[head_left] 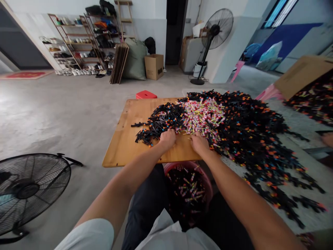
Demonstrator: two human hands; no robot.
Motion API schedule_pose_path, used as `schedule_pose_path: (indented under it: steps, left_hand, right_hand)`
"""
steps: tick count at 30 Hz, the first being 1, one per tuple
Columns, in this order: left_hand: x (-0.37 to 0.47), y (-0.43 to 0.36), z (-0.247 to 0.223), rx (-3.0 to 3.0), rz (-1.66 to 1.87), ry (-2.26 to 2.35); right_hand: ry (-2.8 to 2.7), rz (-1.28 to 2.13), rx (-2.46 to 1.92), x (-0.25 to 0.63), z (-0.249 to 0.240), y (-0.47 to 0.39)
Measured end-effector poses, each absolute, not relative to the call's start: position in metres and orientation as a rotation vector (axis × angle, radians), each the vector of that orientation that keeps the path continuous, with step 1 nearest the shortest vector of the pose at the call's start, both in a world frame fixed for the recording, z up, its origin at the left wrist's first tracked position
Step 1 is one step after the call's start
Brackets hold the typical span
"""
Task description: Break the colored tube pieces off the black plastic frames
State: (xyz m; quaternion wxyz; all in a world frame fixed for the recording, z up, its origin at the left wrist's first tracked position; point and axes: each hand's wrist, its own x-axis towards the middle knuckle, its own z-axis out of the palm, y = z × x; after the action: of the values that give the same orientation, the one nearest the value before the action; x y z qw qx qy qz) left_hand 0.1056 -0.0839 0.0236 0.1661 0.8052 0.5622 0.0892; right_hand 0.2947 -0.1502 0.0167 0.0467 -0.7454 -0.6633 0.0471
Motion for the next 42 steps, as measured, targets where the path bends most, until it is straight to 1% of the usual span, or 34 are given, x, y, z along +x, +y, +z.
schedule_pose_path:
  steps: [2, 5, 10, 13, 15, 18, 20, 23, 27, 33, 42]
  left_hand:
    - [0.091, -0.090, 0.025, 2.286, 0.315, 1.535]
    - [0.070, -0.104, 0.026, 2.218, 0.376, 1.378]
    - [0.053, -0.129, 0.020, 1.582, 0.507, 0.892]
    - [0.054, -0.141, 0.017, 1.536, 0.503, 0.751]
    - [0.057, -0.147, 0.018, 1.678, 0.562, 0.733]
    - [0.060, -0.157, 0.026, 2.057, 0.704, 0.770]
    - [0.059, -0.165, 0.035, 2.310, 0.728, 0.787]
    - [0.058, -0.173, 0.047, 2.590, 0.739, 0.775]
    - [0.057, -0.177, 0.053, 2.802, 0.797, 0.809]
    - [0.058, -0.176, 0.054, 2.906, 0.833, 0.806]
    - [0.057, -0.176, 0.055, 2.727, 0.863, 0.740]
  right_hand:
    - [-1.920, 0.233, -2.171, 0.295, 0.013, -0.157]
    - [-1.593, 0.510, -1.928, 0.290, 0.010, -0.172]
    - [-0.975, 1.087, -1.402, 0.264, 0.014, -0.200]
    - [-0.762, 1.260, -1.117, 0.248, 0.023, -0.211]
    - [-0.751, 1.246, -1.056, 0.242, 0.029, -0.216]
    - [-0.824, 1.175, -1.048, 0.239, 0.034, -0.221]
    - [-0.865, 1.149, -1.035, 0.240, 0.036, -0.225]
    - [-0.864, 1.164, -0.996, 0.243, 0.038, -0.232]
    - [-0.771, 1.225, -0.984, 0.245, 0.041, -0.241]
    - [-0.703, 1.251, -0.974, 0.247, 0.037, -0.247]
    - [-1.082, 0.961, -1.163, 0.257, 0.028, -0.256]
